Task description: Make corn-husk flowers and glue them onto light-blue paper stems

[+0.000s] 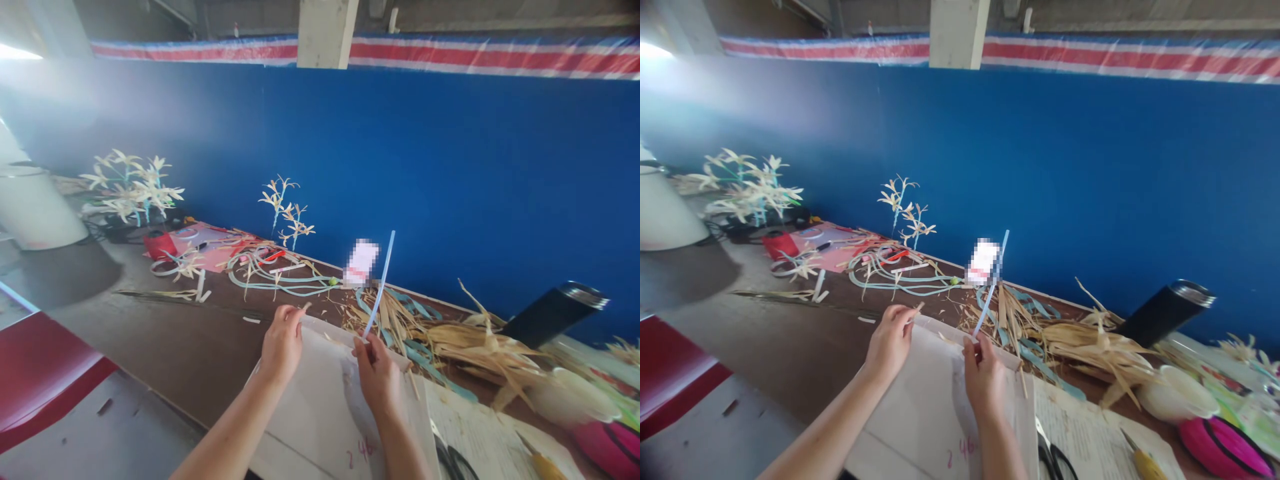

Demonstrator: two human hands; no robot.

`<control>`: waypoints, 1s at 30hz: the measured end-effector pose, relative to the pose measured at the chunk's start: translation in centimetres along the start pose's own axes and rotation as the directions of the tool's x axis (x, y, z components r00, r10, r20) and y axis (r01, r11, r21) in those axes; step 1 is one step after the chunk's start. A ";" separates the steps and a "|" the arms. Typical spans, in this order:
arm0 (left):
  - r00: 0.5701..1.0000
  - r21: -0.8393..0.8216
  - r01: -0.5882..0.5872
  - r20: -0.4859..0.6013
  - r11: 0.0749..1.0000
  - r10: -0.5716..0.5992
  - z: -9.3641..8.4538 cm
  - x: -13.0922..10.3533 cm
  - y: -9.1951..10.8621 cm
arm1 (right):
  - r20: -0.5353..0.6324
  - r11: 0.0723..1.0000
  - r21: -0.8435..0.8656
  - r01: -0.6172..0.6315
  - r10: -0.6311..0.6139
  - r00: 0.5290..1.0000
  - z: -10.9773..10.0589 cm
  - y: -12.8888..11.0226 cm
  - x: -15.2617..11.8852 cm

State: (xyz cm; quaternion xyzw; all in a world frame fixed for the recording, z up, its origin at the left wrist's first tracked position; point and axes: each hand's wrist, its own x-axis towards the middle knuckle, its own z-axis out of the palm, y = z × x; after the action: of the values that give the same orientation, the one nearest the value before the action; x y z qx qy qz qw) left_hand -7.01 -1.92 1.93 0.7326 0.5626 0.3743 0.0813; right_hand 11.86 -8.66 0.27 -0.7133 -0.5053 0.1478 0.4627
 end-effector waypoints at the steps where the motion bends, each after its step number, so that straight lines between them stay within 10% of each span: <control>1: 1.000 0.001 0.009 0.003 1.000 -0.009 0.0 0.0 0.0 | 0.000 1.000 0.002 0.000 0.000 1.000 0.0 0.0 0.0; 17: 0.996 0.137 0.033 0.081 0.990 -0.044 0.4 -0.2 -0.3 | -0.002 0.999 0.029 0.022 -0.022 1.000 0.0 0.2 0.0; 30: 0.980 0.076 -0.003 -0.196 0.997 0.018 -1.5 -0.3 0.9 | -0.037 0.998 0.058 0.019 -0.017 0.999 0.1 0.1 0.0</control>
State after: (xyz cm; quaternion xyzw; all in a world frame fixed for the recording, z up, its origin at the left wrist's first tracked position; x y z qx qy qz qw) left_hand -7.25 -2.95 3.35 0.6975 0.5779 0.4237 -0.0043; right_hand 11.86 -8.59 0.12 -0.6975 -0.4987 0.1455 0.4937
